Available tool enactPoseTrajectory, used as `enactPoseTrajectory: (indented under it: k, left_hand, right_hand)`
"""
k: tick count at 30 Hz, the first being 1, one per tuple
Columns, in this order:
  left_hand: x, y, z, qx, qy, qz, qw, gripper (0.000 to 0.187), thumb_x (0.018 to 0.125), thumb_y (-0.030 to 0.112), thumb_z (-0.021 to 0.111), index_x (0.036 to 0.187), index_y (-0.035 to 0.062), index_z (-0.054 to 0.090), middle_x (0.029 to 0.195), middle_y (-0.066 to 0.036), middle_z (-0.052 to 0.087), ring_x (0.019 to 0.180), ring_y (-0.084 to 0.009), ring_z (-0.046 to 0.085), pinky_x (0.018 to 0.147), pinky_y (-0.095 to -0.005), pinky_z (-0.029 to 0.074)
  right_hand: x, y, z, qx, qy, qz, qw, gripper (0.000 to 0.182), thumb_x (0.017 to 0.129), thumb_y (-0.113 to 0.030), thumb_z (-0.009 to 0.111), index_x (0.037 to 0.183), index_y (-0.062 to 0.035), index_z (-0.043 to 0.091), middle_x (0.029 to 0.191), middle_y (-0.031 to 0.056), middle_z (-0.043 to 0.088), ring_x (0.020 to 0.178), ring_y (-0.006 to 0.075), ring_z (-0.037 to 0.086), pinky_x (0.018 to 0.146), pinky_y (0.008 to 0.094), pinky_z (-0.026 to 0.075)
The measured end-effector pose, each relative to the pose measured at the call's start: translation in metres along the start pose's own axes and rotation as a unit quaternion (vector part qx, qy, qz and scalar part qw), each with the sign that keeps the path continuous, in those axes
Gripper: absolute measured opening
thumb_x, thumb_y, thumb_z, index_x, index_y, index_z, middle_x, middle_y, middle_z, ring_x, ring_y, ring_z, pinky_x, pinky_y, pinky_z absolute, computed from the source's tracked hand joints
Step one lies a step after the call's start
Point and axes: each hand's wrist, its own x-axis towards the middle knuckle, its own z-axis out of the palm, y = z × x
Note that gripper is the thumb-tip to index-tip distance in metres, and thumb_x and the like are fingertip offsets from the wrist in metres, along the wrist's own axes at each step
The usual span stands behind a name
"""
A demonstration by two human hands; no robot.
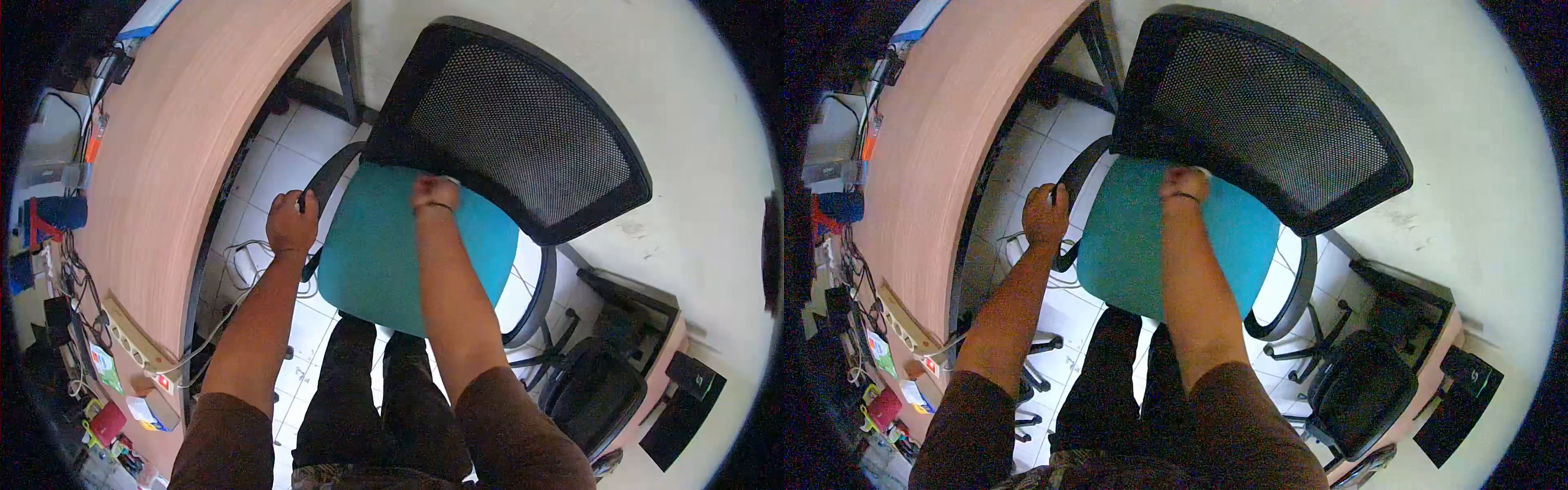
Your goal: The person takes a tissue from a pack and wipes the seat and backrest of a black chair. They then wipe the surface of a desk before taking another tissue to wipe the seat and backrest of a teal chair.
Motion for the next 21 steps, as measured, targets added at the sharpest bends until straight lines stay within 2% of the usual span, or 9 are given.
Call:
enactPoseTrajectory:
  k: [2, 5, 8, 11, 13, 14, 17, 19, 21]
  left_hand:
    - [0.002, 0.003, -0.004, -0.011, -0.02, -0.01, 1.0, 0.034, 0.092, 0.036, 0.058, 0.096, 0.0038, 0.07, 0.09, -0.019, 0.065, 0.087, -0.0376, 0.063, 0.078, -0.0475, 0.051]
    - [0.003, 0.003, -0.004, -0.011, -0.023, -0.007, 1.0, 0.034, 0.092, 0.036, 0.058, 0.097, 0.004, 0.07, 0.09, -0.018, 0.065, 0.087, -0.0374, 0.063, 0.078, -0.0475, 0.051]
    - [0.005, 0.007, -0.007, -0.025, -0.038, -0.03, 0.999, 0.035, 0.092, 0.037, 0.059, 0.097, 0.004, 0.07, 0.092, -0.018, 0.065, 0.088, -0.0372, 0.063, 0.079, -0.047, 0.051]
    - [0.004, 0.003, -0.003, -0.026, -0.028, -0.029, 0.999, 0.036, 0.091, 0.037, 0.059, 0.098, 0.0036, 0.071, 0.094, -0.018, 0.066, 0.089, -0.0372, 0.064, 0.079, -0.0463, 0.052]
    - [0.005, 0.002, -0.004, -0.024, -0.039, -0.033, 0.998, 0.037, 0.091, 0.038, 0.06, 0.099, 0.0033, 0.071, 0.094, -0.018, 0.066, 0.089, -0.0372, 0.064, 0.079, -0.046, 0.052]
    - [0.007, 0.004, -0.005, -0.024, -0.048, -0.031, 0.998, 0.038, 0.09, 0.038, 0.06, 0.099, 0.003, 0.071, 0.095, -0.019, 0.066, 0.089, -0.0371, 0.065, 0.079, -0.0458, 0.052]
    - [0.009, 0.008, -0.008, -0.04, -0.047, -0.041, 0.997, 0.037, 0.09, 0.037, 0.06, 0.097, 0.0029, 0.071, 0.093, -0.018, 0.066, 0.087, -0.0367, 0.065, 0.077, -0.0455, 0.052]
    - [0.01, 0.005, -0.004, -0.05, -0.032, -0.023, 0.998, 0.034, 0.089, 0.036, 0.062, 0.094, 0.0032, 0.071, 0.09, -0.017, 0.065, 0.084, -0.0362, 0.065, 0.074, -0.0457, 0.052]
    - [0.01, 0.004, -0.006, -0.05, -0.034, -0.023, 0.998, 0.034, 0.089, 0.035, 0.062, 0.094, 0.0033, 0.071, 0.089, -0.017, 0.065, 0.084, -0.0362, 0.065, 0.074, -0.0458, 0.052]
  right_hand:
    - [-0.023, 0.05, 0.01, -0.12, -0.007, 0.067, 0.99, 0.007, 0.088, -0.011, 0.054, 0.092, -0.0052, 0.054, 0.079, 0.0092, 0.054, 0.064, 0.0224, 0.055, 0.052, 0.0344, 0.049]
    - [-0.058, 0.078, 0.004, -0.444, -0.098, 0.118, 0.883, 0.009, 0.088, -0.012, 0.059, 0.096, -0.008, 0.057, 0.086, 0.0093, 0.059, 0.065, 0.0214, 0.058, 0.051, 0.0324, 0.049]
    - [-0.04, 0.046, -0.008, -0.647, -0.209, -0.01, 0.733, 0.016, 0.089, -0.015, 0.06, 0.105, -0.0105, 0.059, 0.095, 0.0094, 0.063, 0.074, 0.0227, 0.061, 0.058, 0.0345, 0.051]
    - [0.024, -0.041, -0.038, -0.842, -0.182, -0.364, 0.353, 0.026, 0.09, -0.018, 0.058, 0.116, -0.0127, 0.061, 0.105, 0.0094, 0.066, 0.086, 0.0251, 0.065, 0.069, 0.0386, 0.054]
    - [0.058, -0.112, -0.068, -0.889, -0.03, -0.415, 0.191, 0.033, 0.091, -0.021, 0.057, 0.123, -0.0142, 0.062, 0.112, 0.0095, 0.068, 0.095, 0.0268, 0.067, 0.076, 0.0413, 0.056]
    - [0.11, -0.152, -0.108, -0.908, 0.079, -0.379, 0.16, 0.036, 0.09, -0.028, 0.059, 0.122, -0.0164, 0.067, 0.125, 0.0095, 0.067, 0.106, 0.0273, 0.067, 0.087, 0.0423, 0.055]
    - [0.098, -0.225, -0.15, -0.932, 0.168, -0.258, 0.19, 0.035, 0.091, -0.035, 0.057, 0.116, -0.0128, 0.07, 0.118, 0.0095, 0.07, 0.109, 0.026, 0.066, 0.091, 0.0415, 0.053]
    - [0.075, -0.211, -0.144, -0.935, 0.213, -0.192, 0.209, 0.037, 0.091, -0.038, 0.056, 0.112, -0.011, 0.071, 0.115, 0.0095, 0.071, 0.11, 0.0254, 0.066, 0.093, 0.0411, 0.053]
    - [0.051, -0.168, -0.108, -0.909, 0.165, -0.316, 0.216, 0.037, 0.089, -0.038, 0.06, 0.108, -0.0093, 0.072, 0.111, 0.0097, 0.072, 0.107, 0.0269, 0.066, 0.091, 0.0412, 0.053]
